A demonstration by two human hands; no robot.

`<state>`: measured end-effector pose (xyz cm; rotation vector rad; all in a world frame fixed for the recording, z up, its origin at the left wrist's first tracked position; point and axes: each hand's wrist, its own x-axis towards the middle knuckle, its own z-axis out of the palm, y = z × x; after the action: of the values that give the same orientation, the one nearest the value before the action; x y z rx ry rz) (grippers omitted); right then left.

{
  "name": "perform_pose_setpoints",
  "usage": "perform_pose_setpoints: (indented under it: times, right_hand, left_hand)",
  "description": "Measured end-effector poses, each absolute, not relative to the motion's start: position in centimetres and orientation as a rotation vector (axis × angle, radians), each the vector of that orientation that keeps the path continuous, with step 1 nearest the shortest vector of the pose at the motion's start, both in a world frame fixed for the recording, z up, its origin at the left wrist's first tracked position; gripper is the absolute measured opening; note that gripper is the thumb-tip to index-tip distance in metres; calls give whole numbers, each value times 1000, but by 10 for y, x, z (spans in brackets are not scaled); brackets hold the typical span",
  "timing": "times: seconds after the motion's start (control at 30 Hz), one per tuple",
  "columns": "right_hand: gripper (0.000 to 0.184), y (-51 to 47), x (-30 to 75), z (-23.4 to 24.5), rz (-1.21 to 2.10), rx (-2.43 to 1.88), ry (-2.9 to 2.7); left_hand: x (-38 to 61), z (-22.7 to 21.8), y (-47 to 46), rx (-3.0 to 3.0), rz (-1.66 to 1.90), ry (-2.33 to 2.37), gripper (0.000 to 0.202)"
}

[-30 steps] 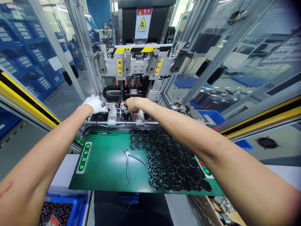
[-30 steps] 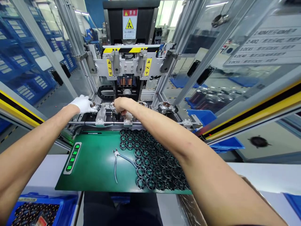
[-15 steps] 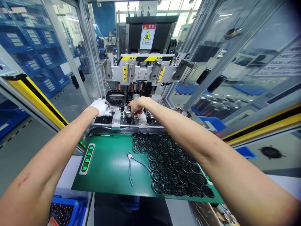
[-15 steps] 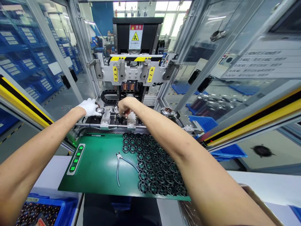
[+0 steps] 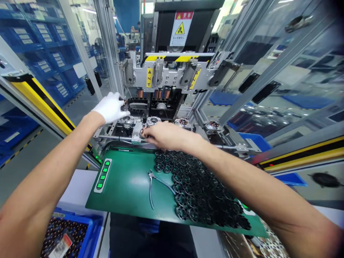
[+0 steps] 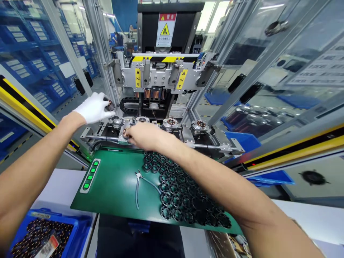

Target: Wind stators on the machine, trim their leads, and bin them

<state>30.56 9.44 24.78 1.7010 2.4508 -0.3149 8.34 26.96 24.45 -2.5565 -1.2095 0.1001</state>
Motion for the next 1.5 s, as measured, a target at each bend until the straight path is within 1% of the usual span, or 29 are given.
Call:
perform_pose_setpoints:
  times: [0.07, 0.1, 0.13, 0.2, 0.27, 0.33, 0.4, 0.47, 0.53, 0.63, 0.77, 0.87, 0.97, 1.07, 1.2, 1.3, 1.37, 1.5]
  right_hand:
    - [30, 68, 290, 227, -407, 1545, 2498]
    - [27, 59, 282, 212, -448, 1485, 2498]
    - [24, 52, 273, 196, -482, 1439, 2488]
    - [18, 47, 256, 163, -520, 1388, 2458]
    - [23, 48, 242, 134, -530, 1377, 2443]
    - [32, 47, 233, 117, -525, 1391, 2451]
    - [37, 41, 233, 113, -513, 1423, 2477]
    - [43, 30, 246, 122, -497, 1480, 2510]
    - [47, 19, 274, 141, -471, 1573, 2531]
    - [44, 11, 339, 180, -400, 1773, 2496]
    - [39, 24, 446, 230, -223, 2102, 2242]
    - [37, 41, 514, 250, -150, 2284, 2000]
    - [40, 54, 555, 253, -164, 2361, 1862]
    - [45, 63, 571, 240, -221, 2381, 1821]
    - [44, 73, 576, 221, -293, 2399, 1803]
    - [44, 80, 580, 218, -337, 2429, 1784]
    - [39, 84, 584, 219, -380, 2445, 1766]
    - [21, 88, 590, 220, -540, 2408, 1734]
  left_hand:
    - [67, 239, 240, -2651, 30, -1078, 68]
    - [58, 230, 222, -2744, 71, -1001, 62]
    - [50, 216, 203, -2851, 187, -957, 55]
    - [36, 179, 167, -2947, 398, -920, 33]
    - [25, 139, 138, -2942, 528, -988, 19]
    - [18, 107, 117, -2904, 568, -1088, 15]
    - [13, 92, 104, -2875, 536, -1170, 16]
    - [7, 95, 97, -2869, 459, -1219, 23]
    - [4, 113, 95, -2879, 351, -1244, 28]
    - [16, 151, 99, -2905, 137, -1242, 30]
    - [82, 196, 122, -2961, -120, -1119, 36]
    - [161, 212, 147, -2974, -189, -1031, 44]
    - [240, 214, 170, -2927, -159, -1042, 56]
    - [301, 208, 186, -2855, -76, -1080, 65]
    - [345, 203, 197, -2753, 74, -1119, 60]
    - [361, 206, 200, -2678, 147, -1115, 57]
    - [367, 209, 200, -2637, 174, -1093, 56]
    - [375, 212, 201, -2613, 263, -1063, 55]
